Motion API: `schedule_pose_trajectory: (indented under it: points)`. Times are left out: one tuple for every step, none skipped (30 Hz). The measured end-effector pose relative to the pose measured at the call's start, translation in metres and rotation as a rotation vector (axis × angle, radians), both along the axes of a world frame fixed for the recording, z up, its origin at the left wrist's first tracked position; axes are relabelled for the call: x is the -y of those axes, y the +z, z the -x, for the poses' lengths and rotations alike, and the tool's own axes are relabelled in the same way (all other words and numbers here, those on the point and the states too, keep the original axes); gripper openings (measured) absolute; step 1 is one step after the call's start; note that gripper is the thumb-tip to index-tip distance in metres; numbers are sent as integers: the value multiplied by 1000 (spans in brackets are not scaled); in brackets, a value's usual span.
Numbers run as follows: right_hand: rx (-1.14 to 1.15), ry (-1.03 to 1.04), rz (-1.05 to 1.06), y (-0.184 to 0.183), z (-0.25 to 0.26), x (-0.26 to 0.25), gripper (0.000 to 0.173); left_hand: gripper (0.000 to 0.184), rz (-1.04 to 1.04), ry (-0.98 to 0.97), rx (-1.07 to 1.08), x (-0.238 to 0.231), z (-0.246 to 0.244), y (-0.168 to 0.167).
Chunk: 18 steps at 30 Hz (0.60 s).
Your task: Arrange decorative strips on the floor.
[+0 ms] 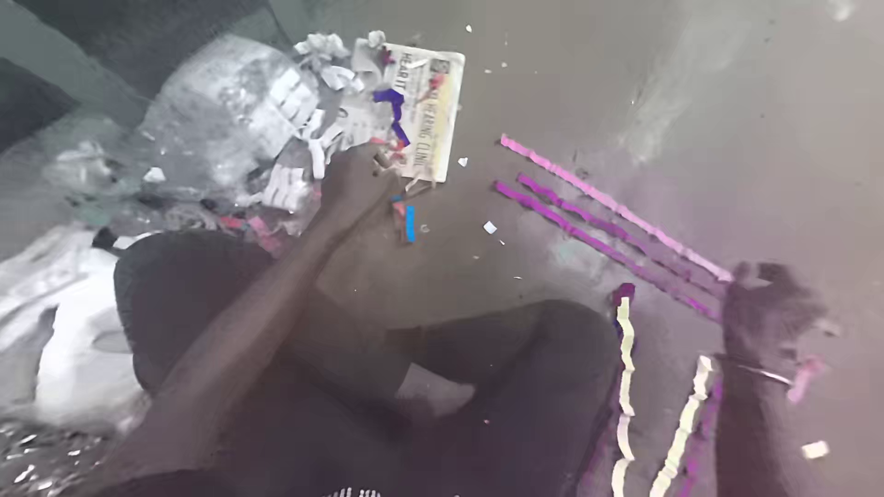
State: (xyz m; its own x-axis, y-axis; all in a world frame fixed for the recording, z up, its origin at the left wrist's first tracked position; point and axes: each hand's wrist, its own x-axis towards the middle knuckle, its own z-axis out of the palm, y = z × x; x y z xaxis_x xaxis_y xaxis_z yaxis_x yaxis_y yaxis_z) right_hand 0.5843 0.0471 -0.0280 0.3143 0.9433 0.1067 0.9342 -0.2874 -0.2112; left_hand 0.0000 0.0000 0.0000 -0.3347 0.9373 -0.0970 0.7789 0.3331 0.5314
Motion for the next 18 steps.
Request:
schedule_pose_trajectory:
  points:
    - [-49, 128, -10, 4, 42, 1, 54, 33, 7, 37, 31, 21, 6, 2]
    - [-95, 280, 14, 4, 83, 7, 48, 32, 22, 86, 75, 45, 8, -2]
    - [-129, 429, 65, 3, 127, 14, 40, 33, 42, 134, 129, 66, 9, -8]
    - [-153, 571, 138, 2, 175, 21, 33, 35, 57, 169, 178, 83, 12, -20]
    - [-140, 687, 218, -3, 222, 28, 29, 32, 40, 184, 216, 96, 13, -32]
    - [-132, 764, 325, -8, 266, 35, 27, 28, 31, 193, 253, 105, 10, -34]
    - [-139, 816, 421, -15, 308, 40, 29, 27, 25, 195, 287, 108, 7, -33]
    - [-164, 862, 452, -33, 345, 41, 32, 27, 3, 198, 316, 107, 6, -32]
    - [-244, 890, 377, -70, 372, 42, 36, 29, -21, 210, 343, 104, 6, -31]
    - [-378, 842, 413, -91, 398, 44, 42, 31, -48, 228, 390, 101, 9, -32]
    - [-497, 767, 409, -109, 419, 45, 45, 32, -68, 262, 441, 96, 14, -34]
    - [-575, 693, 391, -115, 439, 50, 46, 32, -96, 300, 483, 91, 18, -38]
    - [-661, 638, 402, -111, 452, 58, 45, 31, -116, 323, 521, 89, 20, -40]
    - [-713, 611, 420, -106, 457, 64, 44, 30, -138, 330, 553, 88, 19, -41]
    - [-731, 599, 440, -97, 458, 67, 42, 29, -153, 329, 580, 86, 17, -41]
    - [-732, 611, 422, -98, 454, 66, 38, 28, -163, 328, 600, 82, 15, -41]
    - [-745, 631, 393, -102, 448, 64, 34, 27, -175, 330, 620, 78, 13, -42]
    - [-772, 648, 350, -111, 441, 60, 31, 26, -181, 332, 631, 73, 11, -45]
